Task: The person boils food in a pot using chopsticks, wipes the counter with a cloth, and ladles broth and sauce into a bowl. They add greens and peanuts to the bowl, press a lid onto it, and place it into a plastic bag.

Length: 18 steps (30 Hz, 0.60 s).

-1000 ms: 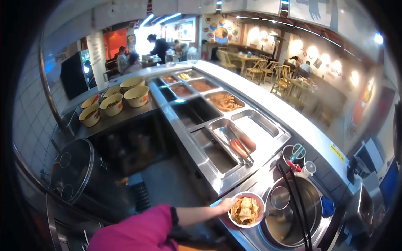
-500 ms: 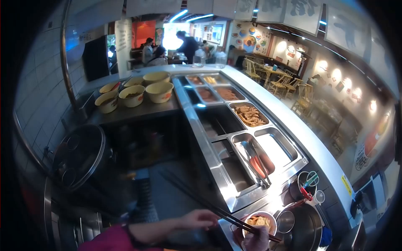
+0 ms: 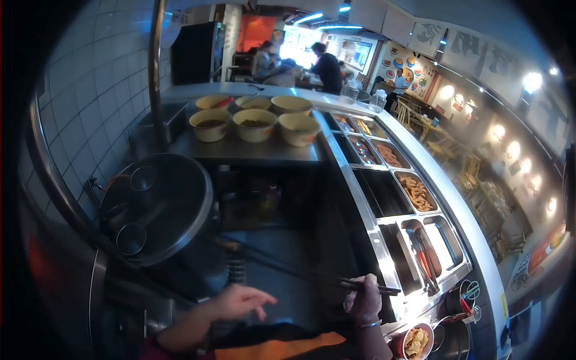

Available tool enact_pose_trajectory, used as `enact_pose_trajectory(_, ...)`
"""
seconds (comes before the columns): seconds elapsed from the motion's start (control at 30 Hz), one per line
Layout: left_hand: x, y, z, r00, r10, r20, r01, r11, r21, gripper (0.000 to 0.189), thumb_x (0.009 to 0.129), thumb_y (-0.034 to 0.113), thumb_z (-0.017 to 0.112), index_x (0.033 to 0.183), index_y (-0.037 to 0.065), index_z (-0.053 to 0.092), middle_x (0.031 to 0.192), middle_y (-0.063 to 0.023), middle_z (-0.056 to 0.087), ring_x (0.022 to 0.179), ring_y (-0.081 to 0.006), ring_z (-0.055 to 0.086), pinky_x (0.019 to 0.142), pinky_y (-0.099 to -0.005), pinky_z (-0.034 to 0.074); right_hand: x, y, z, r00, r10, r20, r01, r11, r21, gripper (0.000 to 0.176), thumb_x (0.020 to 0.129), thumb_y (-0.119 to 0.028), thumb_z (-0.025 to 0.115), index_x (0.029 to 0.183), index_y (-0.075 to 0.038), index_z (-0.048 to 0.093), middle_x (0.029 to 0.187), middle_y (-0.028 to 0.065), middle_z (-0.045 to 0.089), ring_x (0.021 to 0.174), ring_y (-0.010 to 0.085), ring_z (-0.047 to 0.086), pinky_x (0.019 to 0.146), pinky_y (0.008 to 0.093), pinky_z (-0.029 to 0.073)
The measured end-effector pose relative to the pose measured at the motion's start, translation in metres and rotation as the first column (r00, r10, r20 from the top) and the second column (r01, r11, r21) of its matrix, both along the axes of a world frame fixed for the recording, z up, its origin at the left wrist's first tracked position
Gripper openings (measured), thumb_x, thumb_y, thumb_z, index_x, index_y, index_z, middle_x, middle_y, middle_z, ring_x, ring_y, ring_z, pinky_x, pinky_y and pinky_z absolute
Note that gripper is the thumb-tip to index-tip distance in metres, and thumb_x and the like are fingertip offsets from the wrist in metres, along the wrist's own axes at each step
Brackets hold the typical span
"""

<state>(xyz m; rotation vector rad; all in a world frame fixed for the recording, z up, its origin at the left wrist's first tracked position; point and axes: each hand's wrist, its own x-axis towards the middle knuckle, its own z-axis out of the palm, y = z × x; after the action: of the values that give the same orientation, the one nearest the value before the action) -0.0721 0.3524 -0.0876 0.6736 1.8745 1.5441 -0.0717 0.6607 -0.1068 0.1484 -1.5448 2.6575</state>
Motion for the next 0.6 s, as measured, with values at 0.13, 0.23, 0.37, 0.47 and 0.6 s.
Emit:
enact_pose_trajectory(0.13, 0.035, -0.080, 0.035, 0.931, 0.360, -0.064, -0.352, 0.930, 0.106, 0.031, 0.084, 0.005, 0.049, 0.115, -0.001, 0.050, 0.085, -0.0078, 0.065, 0.082, -0.0108, 0.060, 0.078, -0.0253, 0.045, -0.048, -0.024, 0.018, 0.993, -0.083, 0.079, 0.088, 0.994, -0.064, 0.035, 0.088, -0.039, 0.043, 0.080, -0.005, 0.050, 0.052, 0.0073, 0.053, 0.037, 0.0150, 0.048, 0.032, 0.0233, 0.039)
enact_pose_trajectory(0.23, 0.056, -0.127, 0.056, 0.784, 0.515, -0.346, -0.500, 0.855, 0.140, 0.029, 0.081, 0.006, 0.052, 0.109, -0.003, 0.053, 0.084, -0.0109, 0.065, 0.077, -0.0167, 0.062, 0.072, -0.0284, 0.048, -0.079, -0.042, 0.029, 0.984, -0.134, 0.117, 0.142, 0.988, -0.060, 0.033, 0.087, -0.039, 0.045, 0.080, -0.007, 0.048, 0.053, 0.0075, 0.052, 0.036, 0.0145, 0.046, 0.032, 0.0231, 0.038)
enact_pose_trajectory(0.37, 0.094, -0.204, 0.057, 0.695, 0.673, -0.254, -0.627, 0.740, 0.243, 0.018, 0.079, 0.014, 0.054, 0.085, -0.002, 0.060, 0.074, -0.0125, 0.064, 0.059, -0.0196, 0.061, 0.057, -0.0297, 0.049, -0.120, -0.080, 0.056, 0.992, -0.085, 0.094, 0.078, 0.994, 0.073, 0.030, 0.087, -0.036, 0.044, 0.080, -0.007, 0.048, 0.051, 0.0072, 0.050, 0.036, 0.0146, 0.045, 0.032, 0.0229, 0.035)
enact_pose_trajectory(0.47, 0.088, -0.267, 0.045, 0.655, -0.308, -0.690, 0.467, 0.883, 0.049, 0.033, 0.087, 0.023, 0.042, 0.101, -0.004, 0.055, 0.089, -0.0198, 0.061, 0.089, -0.0304, 0.059, 0.076, -0.0392, 0.046, -0.150, -0.105, 0.070, 0.999, 0.009, 0.036, -0.012, 0.997, 0.082, 0.033, 0.088, -0.036, 0.043, 0.077, -0.006, 0.051, 0.048, 0.0064, 0.049, 0.035, 0.0140, 0.044, 0.032, 0.0231, 0.035)
enact_pose_trajectory(0.6, 0.104, -0.193, 0.065, 0.138, 0.656, -0.742, -0.471, 0.702, 0.534, 0.024, 0.082, 0.023, 0.051, 0.073, 0.001, 0.055, 0.068, -0.0136, 0.061, 0.055, -0.0214, 0.055, 0.054, -0.0318, 0.046, -0.197, -0.134, 0.079, 0.998, 0.070, 0.003, -0.069, 0.973, 0.221, 0.033, 0.087, -0.038, 0.044, 0.075, -0.009, 0.054, 0.049, 0.0023, 0.051, 0.034, 0.0104, 0.044, 0.030, 0.0212, 0.034)
